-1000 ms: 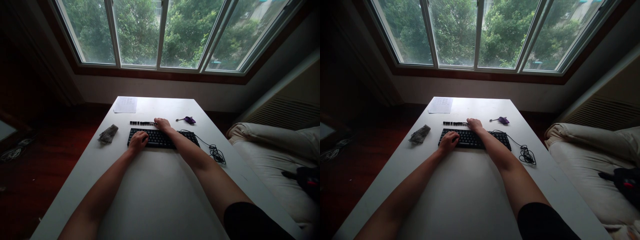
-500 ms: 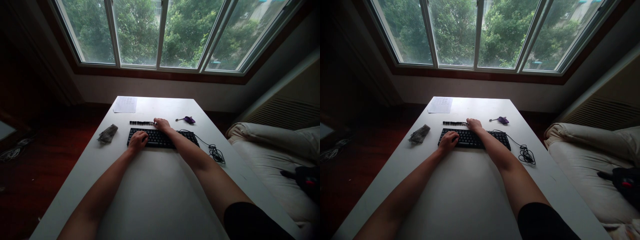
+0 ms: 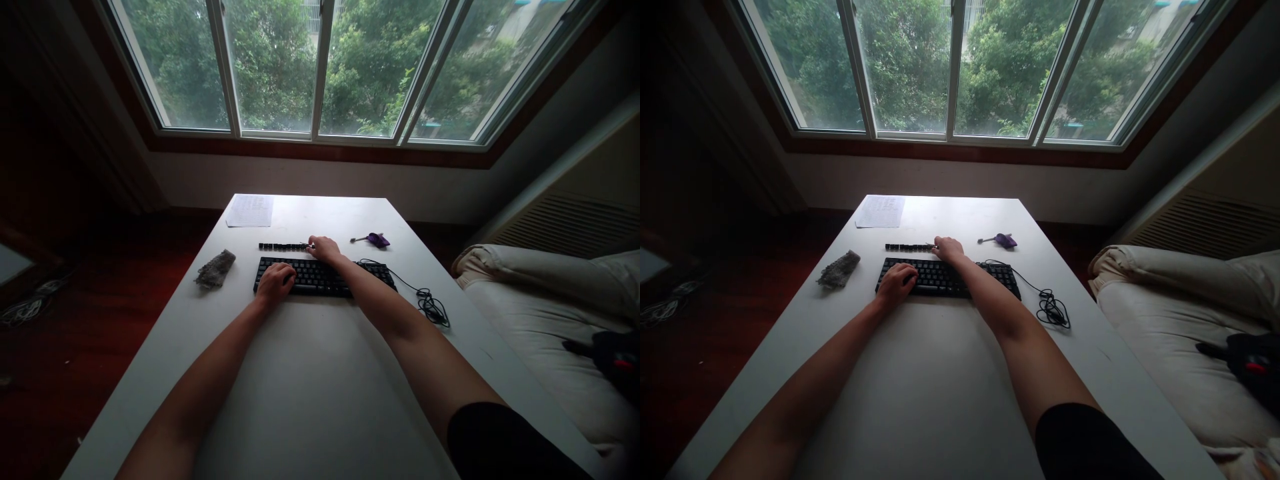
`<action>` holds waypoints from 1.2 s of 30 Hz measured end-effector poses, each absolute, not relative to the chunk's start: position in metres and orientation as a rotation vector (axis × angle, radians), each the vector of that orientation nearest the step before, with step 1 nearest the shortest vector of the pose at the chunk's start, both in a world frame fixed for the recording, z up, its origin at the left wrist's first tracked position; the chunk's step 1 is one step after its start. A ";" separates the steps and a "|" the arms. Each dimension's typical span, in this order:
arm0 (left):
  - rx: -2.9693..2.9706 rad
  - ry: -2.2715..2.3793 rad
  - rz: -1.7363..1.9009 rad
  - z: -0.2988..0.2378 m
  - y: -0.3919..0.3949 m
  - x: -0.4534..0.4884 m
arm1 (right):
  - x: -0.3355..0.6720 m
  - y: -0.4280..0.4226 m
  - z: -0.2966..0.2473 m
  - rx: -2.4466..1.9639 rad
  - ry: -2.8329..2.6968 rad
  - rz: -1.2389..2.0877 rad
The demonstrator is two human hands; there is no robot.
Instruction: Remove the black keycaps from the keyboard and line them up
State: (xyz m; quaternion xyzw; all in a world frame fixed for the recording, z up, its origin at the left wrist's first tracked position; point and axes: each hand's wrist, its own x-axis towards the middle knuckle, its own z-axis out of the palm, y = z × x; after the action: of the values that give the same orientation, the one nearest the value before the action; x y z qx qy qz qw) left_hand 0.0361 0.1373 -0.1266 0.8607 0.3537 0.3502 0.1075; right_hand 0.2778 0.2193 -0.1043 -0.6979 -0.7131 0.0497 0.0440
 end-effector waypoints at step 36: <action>2.850 1.114 0.890 -0.127 0.106 0.068 | 0.339 0.104 -0.103 -1.342 -1.488 0.471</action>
State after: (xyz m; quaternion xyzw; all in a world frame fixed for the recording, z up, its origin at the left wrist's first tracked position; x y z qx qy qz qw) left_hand 0.0680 0.1061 -0.1272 0.8941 0.3496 0.2791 -0.0225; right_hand 0.3394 0.1038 -0.1025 -0.5585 -0.6196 0.1963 0.5154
